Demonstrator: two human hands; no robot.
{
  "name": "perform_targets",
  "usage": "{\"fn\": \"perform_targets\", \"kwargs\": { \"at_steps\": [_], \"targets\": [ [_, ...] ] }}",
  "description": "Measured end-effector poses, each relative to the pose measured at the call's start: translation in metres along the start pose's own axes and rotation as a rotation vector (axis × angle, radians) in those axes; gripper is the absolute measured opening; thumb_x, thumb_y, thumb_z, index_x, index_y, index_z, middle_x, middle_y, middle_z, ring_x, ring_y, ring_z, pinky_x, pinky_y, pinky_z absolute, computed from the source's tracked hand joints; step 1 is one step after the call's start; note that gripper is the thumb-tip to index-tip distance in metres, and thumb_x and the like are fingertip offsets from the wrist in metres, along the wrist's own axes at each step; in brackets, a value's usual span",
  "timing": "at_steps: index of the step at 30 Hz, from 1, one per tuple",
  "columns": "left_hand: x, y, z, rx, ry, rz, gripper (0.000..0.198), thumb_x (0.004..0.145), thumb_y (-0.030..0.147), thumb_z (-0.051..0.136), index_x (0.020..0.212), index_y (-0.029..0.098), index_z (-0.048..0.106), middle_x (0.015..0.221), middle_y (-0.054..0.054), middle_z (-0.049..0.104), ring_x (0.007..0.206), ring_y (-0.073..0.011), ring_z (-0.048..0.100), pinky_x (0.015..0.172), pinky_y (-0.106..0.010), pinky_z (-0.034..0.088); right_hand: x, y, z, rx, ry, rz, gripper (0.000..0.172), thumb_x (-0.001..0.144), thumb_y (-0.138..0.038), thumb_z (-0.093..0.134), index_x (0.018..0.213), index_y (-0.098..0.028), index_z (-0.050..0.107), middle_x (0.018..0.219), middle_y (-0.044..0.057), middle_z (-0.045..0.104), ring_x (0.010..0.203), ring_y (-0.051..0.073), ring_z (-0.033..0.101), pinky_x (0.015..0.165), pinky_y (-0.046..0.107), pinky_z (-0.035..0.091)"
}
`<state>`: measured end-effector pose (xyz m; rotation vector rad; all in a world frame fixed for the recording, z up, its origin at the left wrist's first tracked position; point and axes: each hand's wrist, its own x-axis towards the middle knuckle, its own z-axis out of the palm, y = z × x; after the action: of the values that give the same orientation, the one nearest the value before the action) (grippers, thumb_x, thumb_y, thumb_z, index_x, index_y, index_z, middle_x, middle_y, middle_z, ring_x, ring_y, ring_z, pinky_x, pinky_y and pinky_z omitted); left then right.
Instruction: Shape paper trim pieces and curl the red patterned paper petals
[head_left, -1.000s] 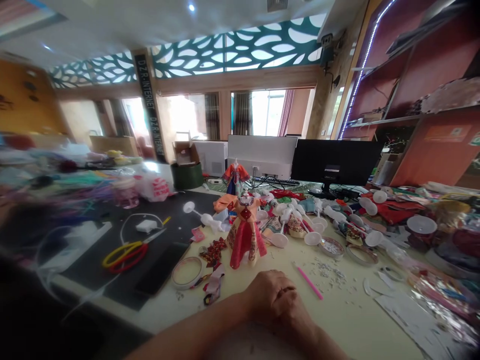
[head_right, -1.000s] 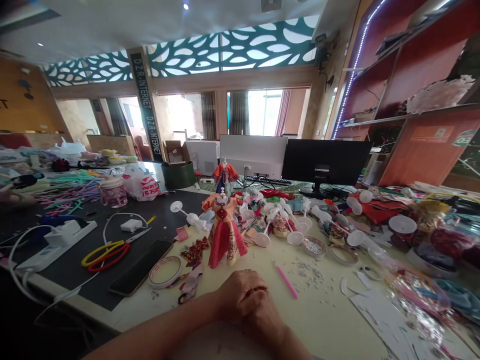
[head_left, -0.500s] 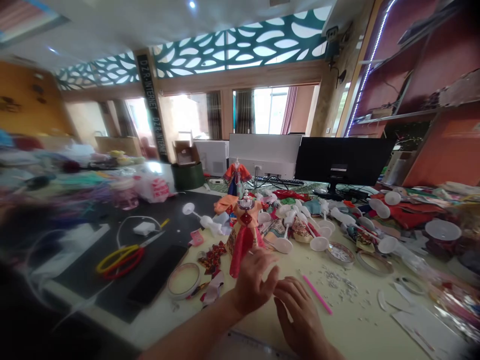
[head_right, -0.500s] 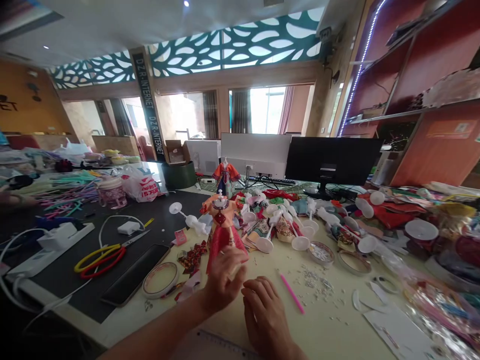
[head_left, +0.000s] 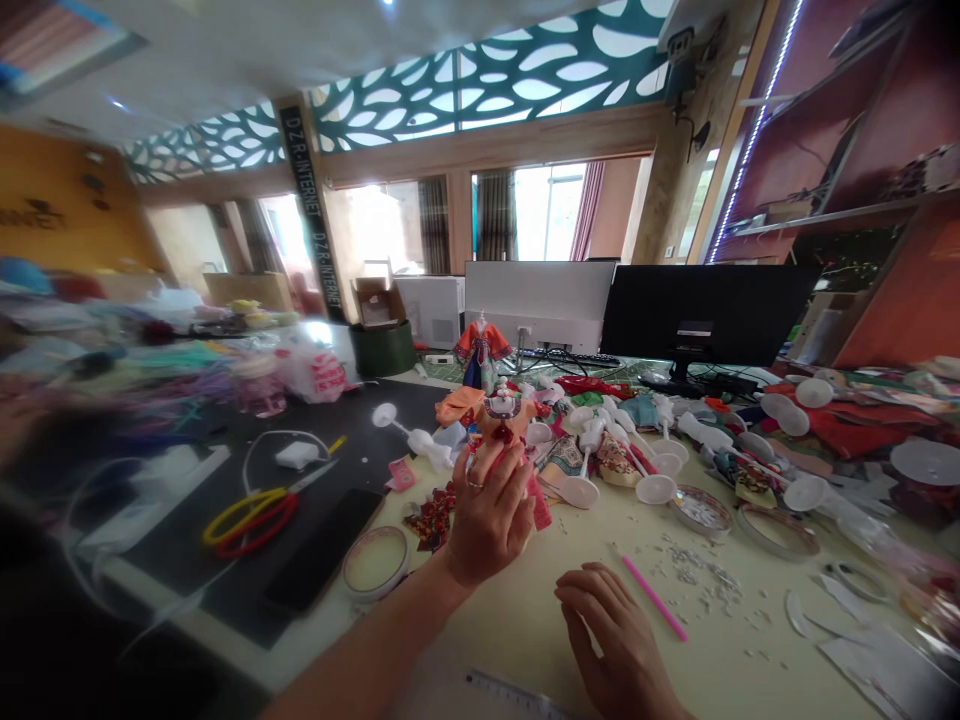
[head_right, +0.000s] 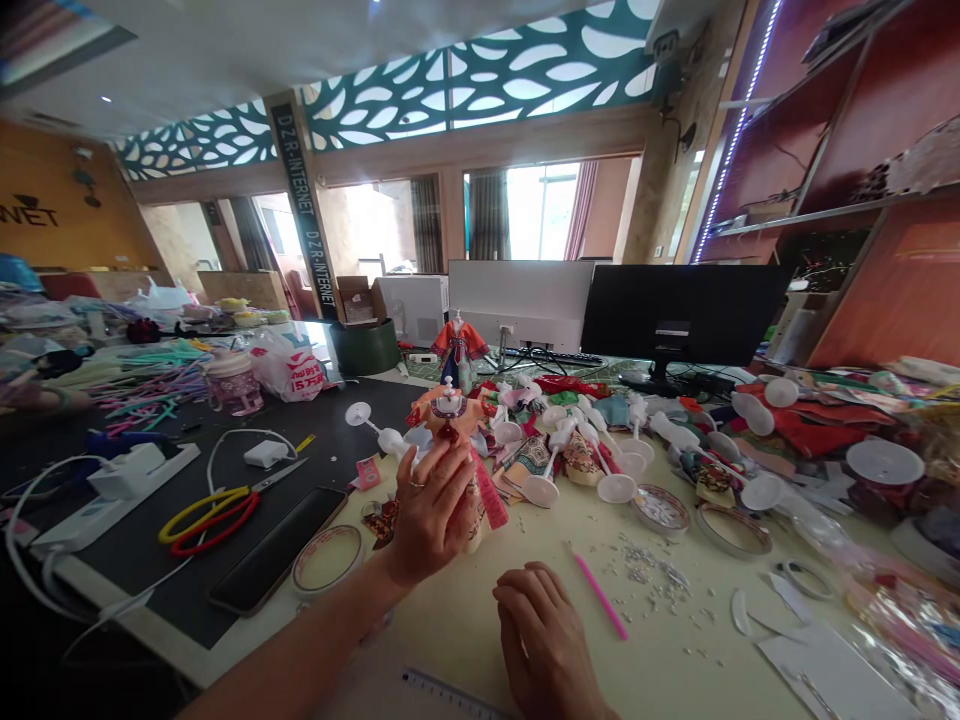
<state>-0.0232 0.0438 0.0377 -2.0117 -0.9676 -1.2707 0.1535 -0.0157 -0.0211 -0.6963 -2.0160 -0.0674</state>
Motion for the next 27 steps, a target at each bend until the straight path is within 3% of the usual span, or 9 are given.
{"fn": "perform_targets", "kwargs": {
  "at_steps": [10,19,27],
  "targets": [
    [-0.012,0.019,-0.005,-0.135,-0.042,0.029,0.026,0.079,0.015,0.056,0.105,0.015,0.061,0.107,-0.011,0.066,0.103,-0.0252,0.055,0.094,-0.044,0.037,0.002,-0.003,0.0,0.047,-0.095,0.046,0.018,0.086,-0.005,0.042,0.091,-0.017,0.055,0.079,0.006,0.059,0.071,0.017,0.052,0.071,0.036,0.047],
    [-0.023,0.007,0.002,-0.219,0.012,0.117,0.026,0.074,0.01,0.062,0.099,0.017,0.061,0.093,-0.008,0.068,0.088,-0.0227,0.059,0.085,-0.043,0.043,-0.001,-0.001,0.002,-0.032,-0.127,0.075,0.015,0.085,-0.01,0.043,0.086,-0.017,0.056,0.074,0.005,0.059,0.067,0.016,0.049,0.067,0.033,0.044],
    [-0.024,0.041,0.013,-0.42,-0.036,0.183,0.024,0.077,0.009,0.059,0.1,0.017,0.06,0.09,-0.007,0.069,0.089,-0.0216,0.062,0.091,-0.045,0.041,0.008,0.012,-0.012,-0.158,0.041,0.106,0.014,0.086,-0.013,0.042,0.079,-0.018,0.053,0.071,0.003,0.06,0.064,0.015,0.05,0.066,0.031,0.045]
  ]
}}
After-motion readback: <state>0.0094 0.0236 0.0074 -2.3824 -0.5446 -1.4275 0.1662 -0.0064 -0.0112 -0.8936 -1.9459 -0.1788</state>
